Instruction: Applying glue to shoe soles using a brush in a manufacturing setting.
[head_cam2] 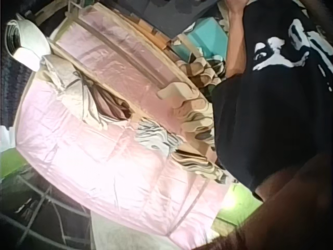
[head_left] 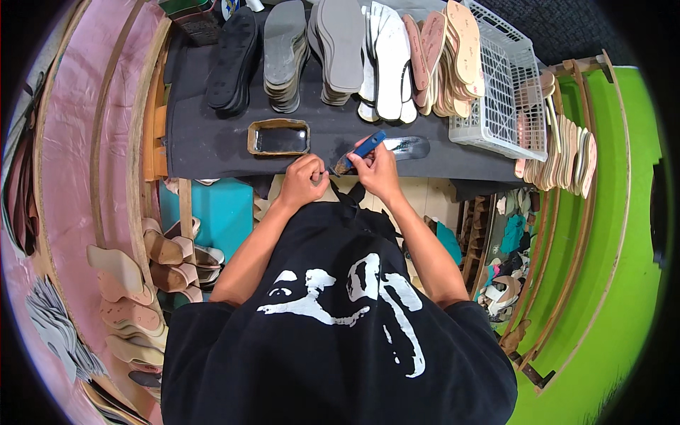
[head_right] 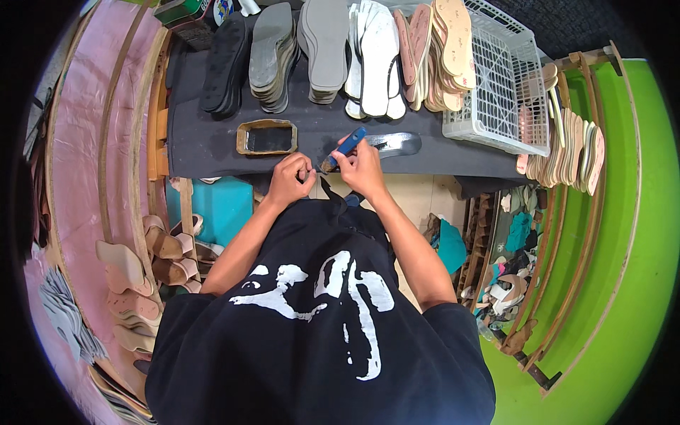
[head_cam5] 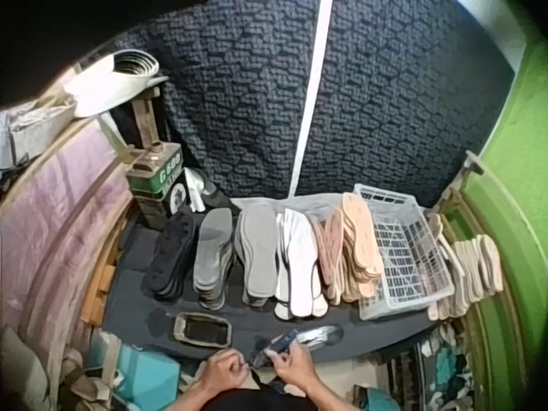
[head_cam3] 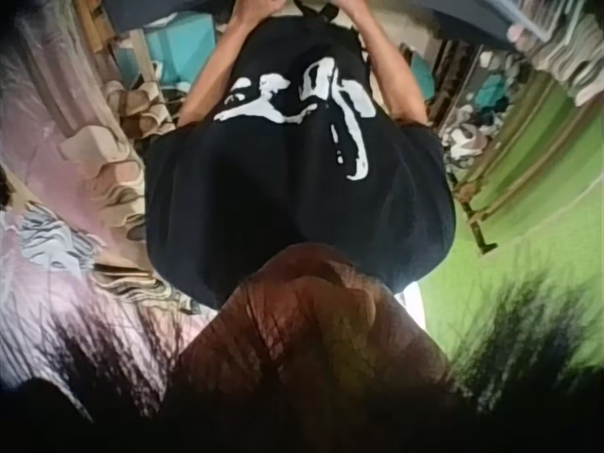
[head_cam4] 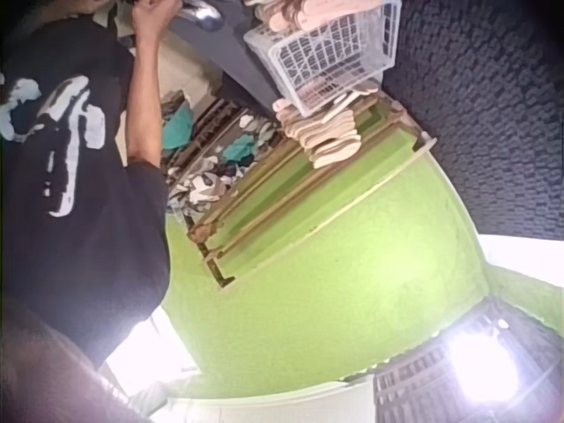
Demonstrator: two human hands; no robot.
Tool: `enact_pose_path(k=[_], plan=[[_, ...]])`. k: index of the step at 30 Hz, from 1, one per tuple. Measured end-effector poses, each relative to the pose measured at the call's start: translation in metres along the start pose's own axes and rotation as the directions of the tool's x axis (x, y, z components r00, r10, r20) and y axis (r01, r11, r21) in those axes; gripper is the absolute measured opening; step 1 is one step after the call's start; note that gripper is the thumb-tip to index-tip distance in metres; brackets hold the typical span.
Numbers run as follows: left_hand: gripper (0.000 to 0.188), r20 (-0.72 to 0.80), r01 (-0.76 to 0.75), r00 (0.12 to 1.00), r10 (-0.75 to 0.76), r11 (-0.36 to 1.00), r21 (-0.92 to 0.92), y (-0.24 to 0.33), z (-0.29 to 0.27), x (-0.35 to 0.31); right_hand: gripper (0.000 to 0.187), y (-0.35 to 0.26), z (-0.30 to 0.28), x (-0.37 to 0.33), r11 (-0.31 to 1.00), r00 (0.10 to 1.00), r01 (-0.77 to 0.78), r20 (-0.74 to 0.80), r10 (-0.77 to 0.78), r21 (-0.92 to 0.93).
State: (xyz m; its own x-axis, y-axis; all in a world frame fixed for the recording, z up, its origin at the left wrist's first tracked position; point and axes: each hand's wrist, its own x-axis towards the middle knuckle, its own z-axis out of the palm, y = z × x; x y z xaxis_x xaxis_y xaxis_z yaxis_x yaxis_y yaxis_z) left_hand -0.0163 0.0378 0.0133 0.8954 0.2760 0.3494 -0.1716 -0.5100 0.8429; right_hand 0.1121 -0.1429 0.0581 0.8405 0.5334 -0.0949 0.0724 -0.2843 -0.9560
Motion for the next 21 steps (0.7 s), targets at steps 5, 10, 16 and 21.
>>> enact_pose_path(k=[5,10,16,21], plan=[[0.031,0.003,0.004,1.000,-0.004,1.000,0.014,0.001,-0.001,0.000,0.027,0.004,0.000,0.006,0.984,0.994,-0.010,-0.108,0.030,0.176],[0.022,0.038,0.039,0.998,-0.039,0.999,0.013,-0.001,0.002,-0.001,0.025,0.008,-0.006,0.007,0.977,0.959,0.079,-0.282,-0.020,0.200],[0.023,0.033,0.055,0.998,-0.055,0.998,0.018,0.002,0.001,-0.001,0.024,0.006,-0.009,0.000,0.997,0.991,0.060,-0.119,-0.054,0.042],[0.022,0.023,0.045,0.999,-0.045,0.999,0.004,0.001,0.002,-0.001,0.024,0.006,-0.007,0.003,0.995,0.983,0.053,-0.182,-0.037,0.086]])
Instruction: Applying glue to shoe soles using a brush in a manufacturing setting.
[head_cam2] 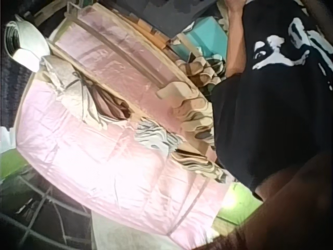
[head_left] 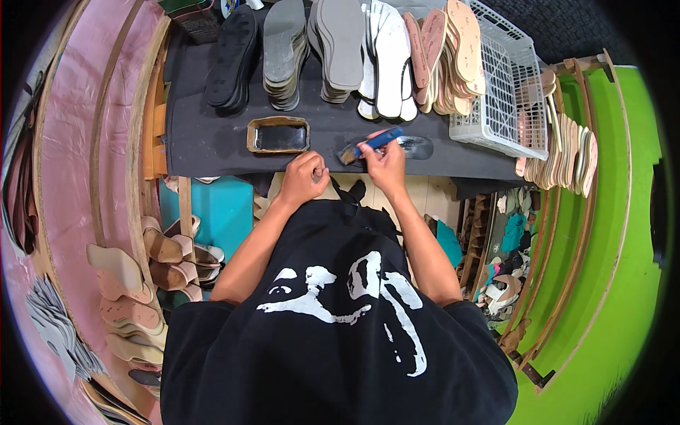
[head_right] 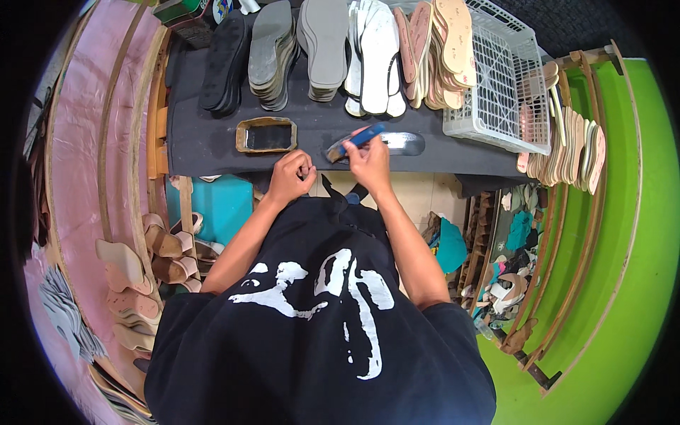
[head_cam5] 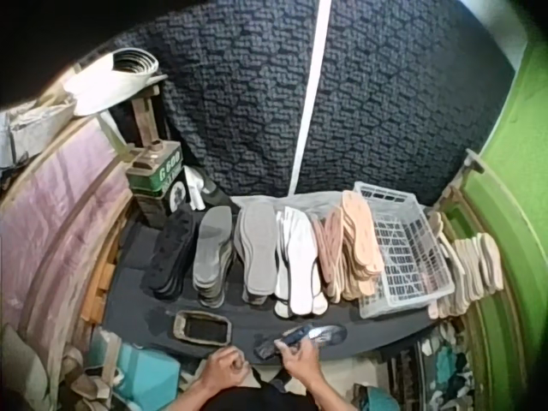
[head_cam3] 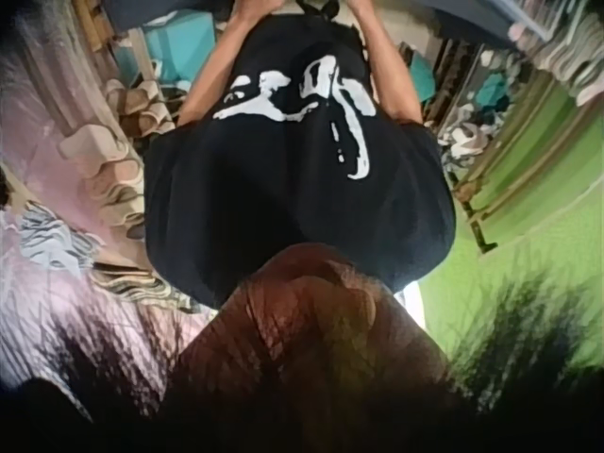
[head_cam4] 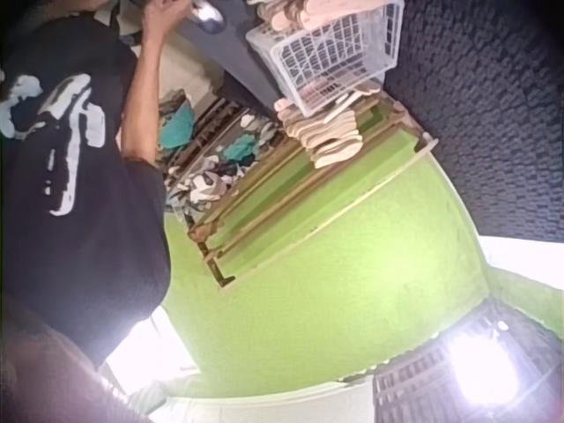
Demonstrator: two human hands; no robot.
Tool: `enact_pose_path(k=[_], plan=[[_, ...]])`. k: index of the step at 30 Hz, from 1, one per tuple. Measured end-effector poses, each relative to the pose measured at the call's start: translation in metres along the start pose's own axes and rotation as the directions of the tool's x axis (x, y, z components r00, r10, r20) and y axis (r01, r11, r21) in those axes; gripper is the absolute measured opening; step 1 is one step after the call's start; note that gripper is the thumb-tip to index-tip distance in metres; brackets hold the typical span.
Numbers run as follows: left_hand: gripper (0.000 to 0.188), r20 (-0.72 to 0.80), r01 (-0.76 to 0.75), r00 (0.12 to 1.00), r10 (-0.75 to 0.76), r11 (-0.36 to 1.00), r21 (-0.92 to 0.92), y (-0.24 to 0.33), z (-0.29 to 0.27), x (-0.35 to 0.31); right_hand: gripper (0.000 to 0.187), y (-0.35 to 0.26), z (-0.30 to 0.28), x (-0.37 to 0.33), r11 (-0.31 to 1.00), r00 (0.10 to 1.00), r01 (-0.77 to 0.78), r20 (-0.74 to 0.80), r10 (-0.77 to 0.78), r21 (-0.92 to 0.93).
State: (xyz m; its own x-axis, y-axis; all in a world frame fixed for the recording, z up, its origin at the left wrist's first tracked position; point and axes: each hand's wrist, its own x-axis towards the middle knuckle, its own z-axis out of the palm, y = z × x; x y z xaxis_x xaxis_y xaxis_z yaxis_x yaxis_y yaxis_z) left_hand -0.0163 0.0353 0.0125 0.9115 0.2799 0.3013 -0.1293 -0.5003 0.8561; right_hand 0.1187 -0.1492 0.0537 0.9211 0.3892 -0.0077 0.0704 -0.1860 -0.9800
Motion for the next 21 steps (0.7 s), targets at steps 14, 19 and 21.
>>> enact_pose_path(k=[14,19,21], plan=[[0.024,0.001,0.006,1.000,-0.006,1.000,0.015,-0.001,0.001,0.000,0.023,0.006,-0.001,0.000,0.999,0.998,-0.010,0.055,0.008,0.035],[0.024,0.003,0.019,1.000,-0.019,1.000,0.004,0.001,-0.001,-0.001,0.023,0.014,0.001,-0.004,0.992,0.995,-0.027,0.094,0.015,0.126],[0.024,-0.005,0.015,1.000,-0.015,1.000,0.001,0.002,0.002,0.001,0.024,0.019,0.000,-0.004,0.987,0.999,0.008,-0.033,-0.002,0.163]])
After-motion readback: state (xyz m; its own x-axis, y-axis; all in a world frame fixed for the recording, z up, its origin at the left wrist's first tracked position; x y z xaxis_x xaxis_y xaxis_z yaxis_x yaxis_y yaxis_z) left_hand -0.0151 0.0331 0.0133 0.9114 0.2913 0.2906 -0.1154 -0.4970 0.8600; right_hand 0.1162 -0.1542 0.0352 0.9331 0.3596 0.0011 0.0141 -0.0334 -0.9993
